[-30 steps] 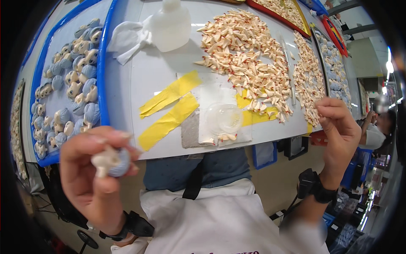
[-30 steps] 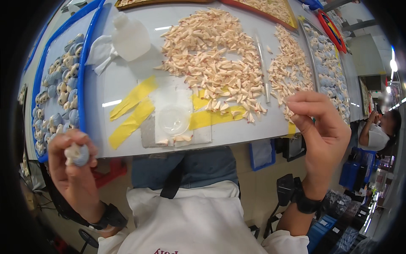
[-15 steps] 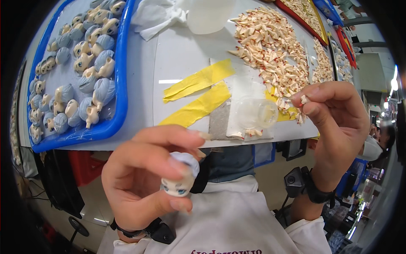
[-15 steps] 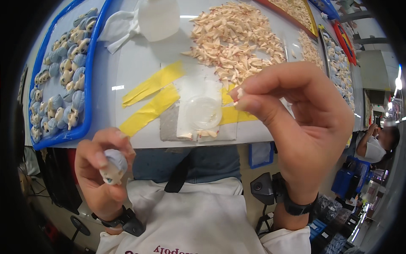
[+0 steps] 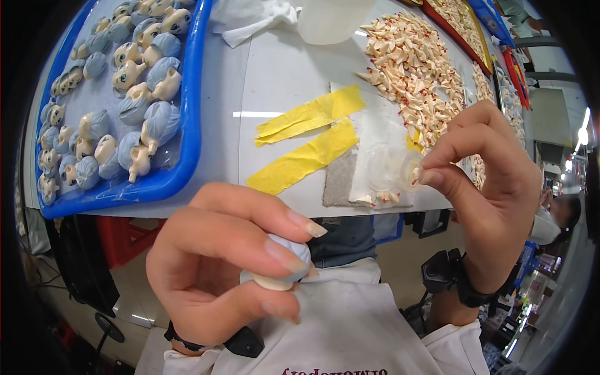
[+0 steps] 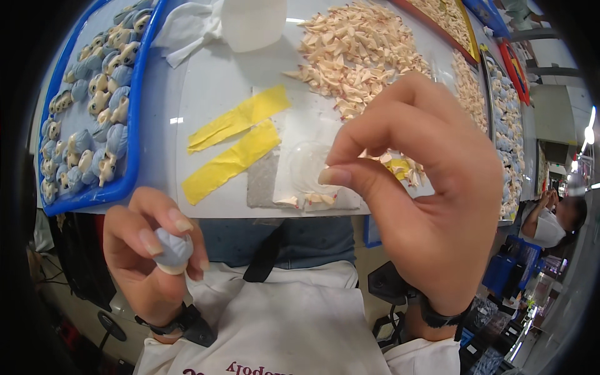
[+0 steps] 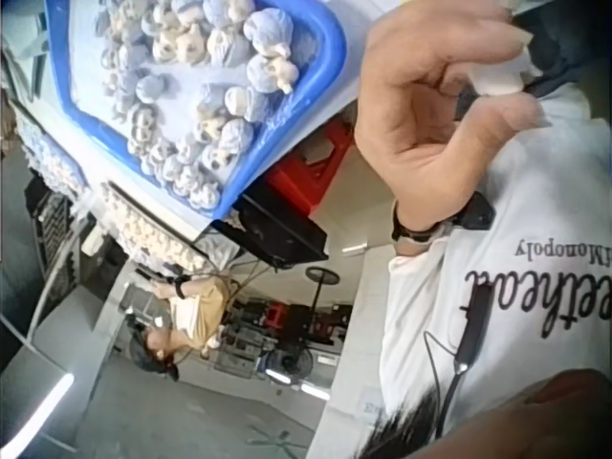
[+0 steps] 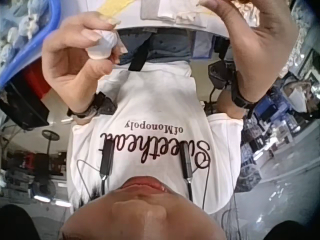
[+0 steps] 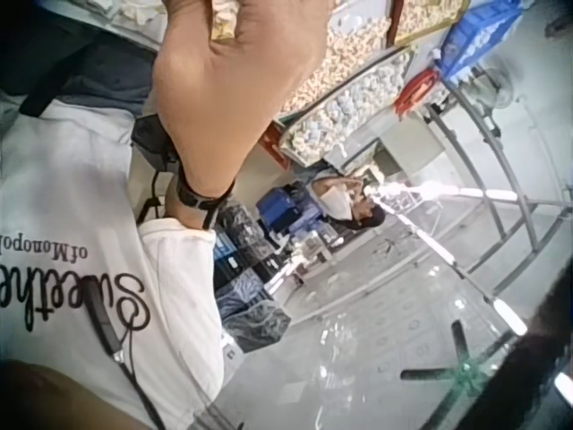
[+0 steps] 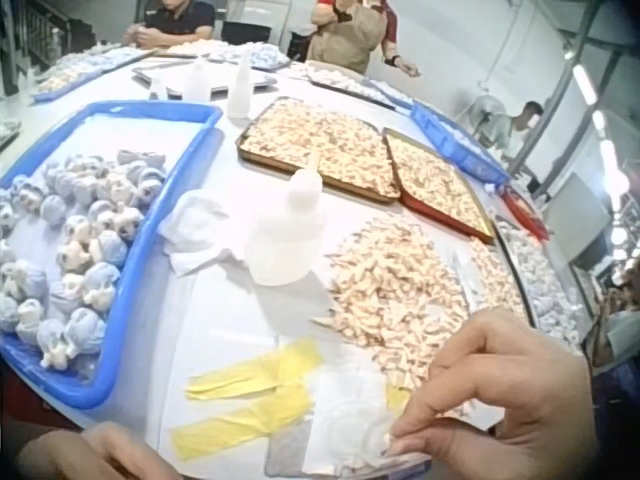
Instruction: The person assembles small doll heads by attaching tiny white components to the back of each head. They pick up a doll head from a blue tray, apply a small amount of glue from a squeeze bottle, and then attach a small white piece to the back of the head. The process is repeated for multiple doll heads, with the finished items being placed back into the tray.
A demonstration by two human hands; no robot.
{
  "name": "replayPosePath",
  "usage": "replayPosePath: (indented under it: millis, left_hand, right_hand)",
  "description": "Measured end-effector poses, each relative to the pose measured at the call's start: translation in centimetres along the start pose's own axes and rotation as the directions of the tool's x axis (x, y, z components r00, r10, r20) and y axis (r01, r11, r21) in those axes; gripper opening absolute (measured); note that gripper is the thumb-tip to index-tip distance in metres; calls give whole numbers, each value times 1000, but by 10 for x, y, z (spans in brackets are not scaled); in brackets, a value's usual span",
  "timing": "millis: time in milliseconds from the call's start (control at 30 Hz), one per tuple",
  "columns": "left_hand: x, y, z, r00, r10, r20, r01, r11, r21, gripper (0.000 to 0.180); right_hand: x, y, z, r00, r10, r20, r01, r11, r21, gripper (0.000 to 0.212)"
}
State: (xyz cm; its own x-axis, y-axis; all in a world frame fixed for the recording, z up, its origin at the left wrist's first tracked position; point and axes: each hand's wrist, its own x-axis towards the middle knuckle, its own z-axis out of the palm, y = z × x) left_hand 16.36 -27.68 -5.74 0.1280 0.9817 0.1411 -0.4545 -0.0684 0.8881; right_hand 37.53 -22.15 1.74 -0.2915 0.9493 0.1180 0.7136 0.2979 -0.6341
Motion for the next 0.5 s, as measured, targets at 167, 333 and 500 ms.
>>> replayPosePath:
  millis: [167, 333, 500]
  left_hand:
    - [3, 0, -4, 987, 52, 151, -68, 992, 103, 37]
    - [8, 0, -2, 959, 67, 274, -102, 988, 115, 42]
    - [7, 0, 10, 964, 124, 234, -176, 960, 219, 39]
  right_hand:
    - [4, -3, 4, 999, -40, -23, 38, 997, -62, 14]
    - [-3, -7, 4, 996, -41, -76, 39, 999, -29, 15]
    - [-28, -1, 3, 968, -252, -7, 243, 927, 287, 21]
